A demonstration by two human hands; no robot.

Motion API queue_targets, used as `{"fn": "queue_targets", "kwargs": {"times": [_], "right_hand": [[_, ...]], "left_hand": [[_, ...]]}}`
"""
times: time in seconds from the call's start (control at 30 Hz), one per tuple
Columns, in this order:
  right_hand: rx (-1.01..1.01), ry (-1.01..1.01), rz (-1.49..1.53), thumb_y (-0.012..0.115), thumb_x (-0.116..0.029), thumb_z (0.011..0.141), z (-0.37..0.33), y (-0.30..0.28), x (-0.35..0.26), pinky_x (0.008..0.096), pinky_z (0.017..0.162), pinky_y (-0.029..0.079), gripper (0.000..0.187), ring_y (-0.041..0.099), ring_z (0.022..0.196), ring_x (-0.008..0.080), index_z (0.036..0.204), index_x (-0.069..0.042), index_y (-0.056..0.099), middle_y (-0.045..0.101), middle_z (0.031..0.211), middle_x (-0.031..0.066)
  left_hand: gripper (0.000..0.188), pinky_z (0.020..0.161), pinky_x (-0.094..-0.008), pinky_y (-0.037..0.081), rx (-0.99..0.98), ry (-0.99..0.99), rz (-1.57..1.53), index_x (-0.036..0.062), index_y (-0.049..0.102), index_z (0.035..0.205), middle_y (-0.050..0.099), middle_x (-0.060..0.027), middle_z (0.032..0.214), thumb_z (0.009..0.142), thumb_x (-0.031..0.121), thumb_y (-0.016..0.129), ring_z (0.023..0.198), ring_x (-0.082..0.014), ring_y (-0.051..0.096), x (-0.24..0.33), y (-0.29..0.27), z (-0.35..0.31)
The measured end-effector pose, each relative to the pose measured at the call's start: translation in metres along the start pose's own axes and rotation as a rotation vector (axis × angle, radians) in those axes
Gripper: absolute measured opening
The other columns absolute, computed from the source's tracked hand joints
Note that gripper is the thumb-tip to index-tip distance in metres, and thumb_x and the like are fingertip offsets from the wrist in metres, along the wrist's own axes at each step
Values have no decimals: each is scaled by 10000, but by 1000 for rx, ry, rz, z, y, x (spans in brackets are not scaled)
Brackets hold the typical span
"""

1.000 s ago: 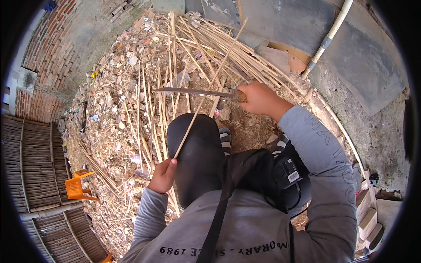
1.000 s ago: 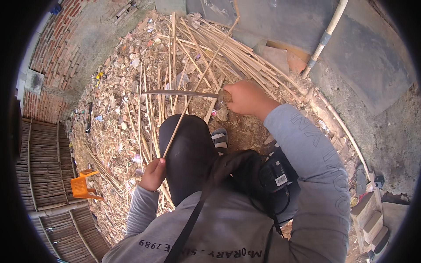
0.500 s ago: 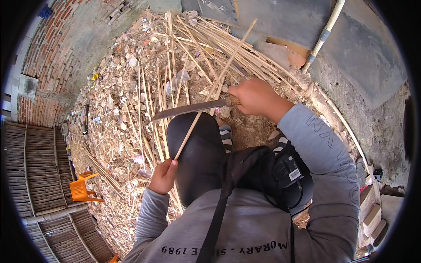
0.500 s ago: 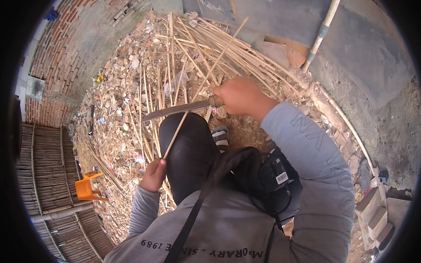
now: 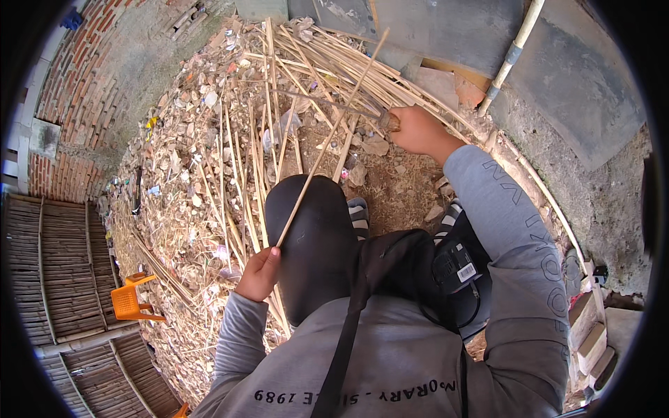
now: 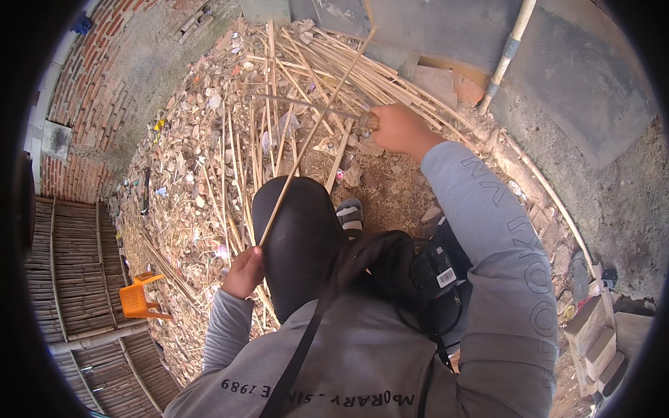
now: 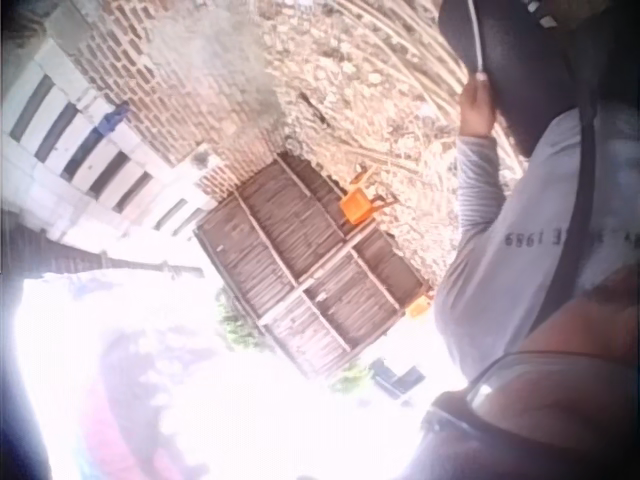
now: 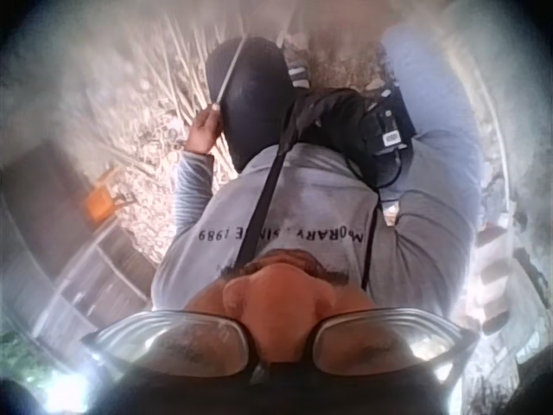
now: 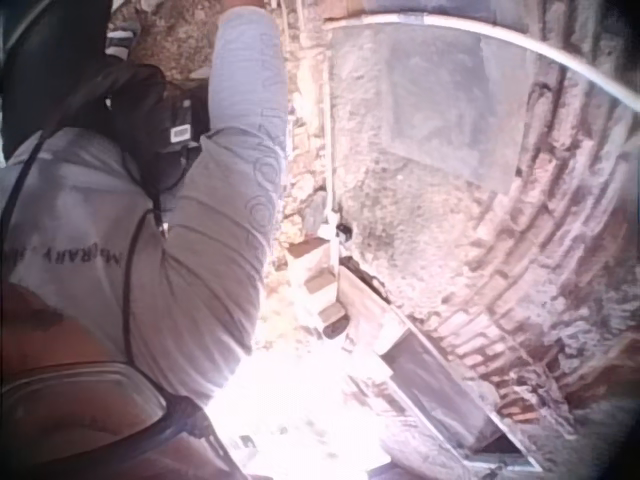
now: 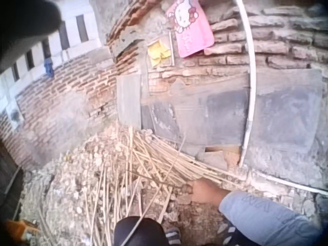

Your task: The person uses a knife to shave and smooth long strips of bamboo, holding the bamboo in one hand while sliding the knife along its surface.

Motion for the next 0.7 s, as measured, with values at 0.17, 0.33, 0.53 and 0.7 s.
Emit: {"fn": "queue_targets", "kwargs": {"times": [0.17, 0.33, 0.53, 0.7], "right_hand": [[39, -64, -149, 680, -165, 750, 0, -23, 5, 494, 797, 530, 379, 663, 893, 429, 1115, -61, 692, 690, 883, 235], [-156, -243, -303, 678, -158, 749, -17, -11, -65, 508, 791, 524, 320, 663, 892, 426, 1047, -42, 688, 684, 883, 233], [87, -88, -114, 694, -160, 743, -8, -19, -11, 506, 764, 534, 216, 678, 875, 396, 938, -74, 659, 687, 854, 175], [-157, -246, -318, 696, -169, 756, -18, -7, -70, 493, 766, 533, 238, 672, 874, 412, 972, -71, 679, 697, 899, 196]], "left_hand": [[415, 550, -225, 337, -22, 7, 80, 28, 602, 896, 466, 72, 682, 1085, 376, 478, 622, -25, 402, -11, -10, 0], [418, 552, -226, 339, 29, 24, 94, 21, 600, 894, 460, 71, 677, 1087, 370, 476, 625, -26, 397, -11, -7, -6], [423, 549, -235, 338, 27, 57, 117, 27, 579, 856, 454, 67, 665, 1085, 369, 480, 619, -32, 392, 0, -2, 0], [435, 550, -252, 336, 52, 46, 127, 32, 554, 815, 441, 61, 656, 1078, 374, 496, 625, -40, 388, -12, -10, -7]]}}
Point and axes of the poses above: each hand's wrist, its own z-axis towards the middle knuckle, its own y-axis out of the palm, x = y × z, the point moved 7 cm from there along z, towards the middle knuckle
